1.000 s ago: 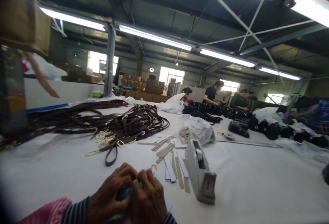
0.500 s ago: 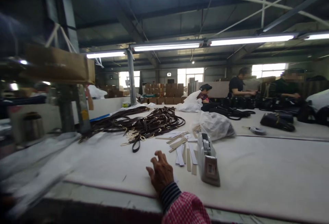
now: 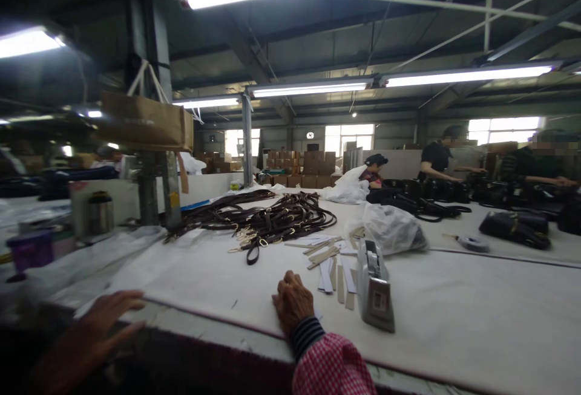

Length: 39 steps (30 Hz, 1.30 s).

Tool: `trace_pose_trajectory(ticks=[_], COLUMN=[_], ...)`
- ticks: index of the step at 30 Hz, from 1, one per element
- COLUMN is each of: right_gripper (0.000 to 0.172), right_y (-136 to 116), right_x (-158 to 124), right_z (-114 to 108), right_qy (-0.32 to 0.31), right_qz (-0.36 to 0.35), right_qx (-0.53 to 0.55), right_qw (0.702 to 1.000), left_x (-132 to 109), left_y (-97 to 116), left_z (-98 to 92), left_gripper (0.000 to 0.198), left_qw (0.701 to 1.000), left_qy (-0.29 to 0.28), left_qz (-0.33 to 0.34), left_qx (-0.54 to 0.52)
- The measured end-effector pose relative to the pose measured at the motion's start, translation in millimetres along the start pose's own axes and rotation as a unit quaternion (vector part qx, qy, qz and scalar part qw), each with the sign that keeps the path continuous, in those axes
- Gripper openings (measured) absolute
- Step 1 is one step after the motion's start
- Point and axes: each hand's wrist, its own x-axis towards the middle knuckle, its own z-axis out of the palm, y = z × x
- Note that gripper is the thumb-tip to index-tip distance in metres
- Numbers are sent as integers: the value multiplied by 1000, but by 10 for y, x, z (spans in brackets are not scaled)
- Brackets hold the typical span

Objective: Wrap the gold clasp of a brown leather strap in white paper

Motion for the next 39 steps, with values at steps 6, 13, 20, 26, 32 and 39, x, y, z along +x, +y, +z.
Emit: trace_pose_trajectory(ticks=[6, 13, 20, 26, 32, 39], right_gripper=[4, 2, 10, 16, 18, 18], right_y=[23, 36, 24, 118, 264, 388], right_x=[22, 49, 30, 21, 38, 68], right_z=[6, 55, 78, 203, 449, 568], right_qy=[-6, -9, -3, 21, 71, 89], right_qz=[5, 11, -18, -50, -64, -86], right_qx=[1, -3, -15, -34, -51, -82], right_qw=[1000, 1000, 1000, 998, 994, 989], left_x=[1376, 1932, 1781, 1805, 2057, 2135], left_y=[715, 652, 157, -236, -522, -664], left_z=[1153, 1904, 1619, 1166, 944, 1293], left_gripper=[28, 23, 20, 20, 28, 24], left_qw=[983, 970, 971, 981, 979, 973], left_qy=[-181, -235, -231, -126, -47, -120], left_qz=[9, -39, -43, -124, -178, -190], left_qx=[13, 41, 39, 76, 88, 55])
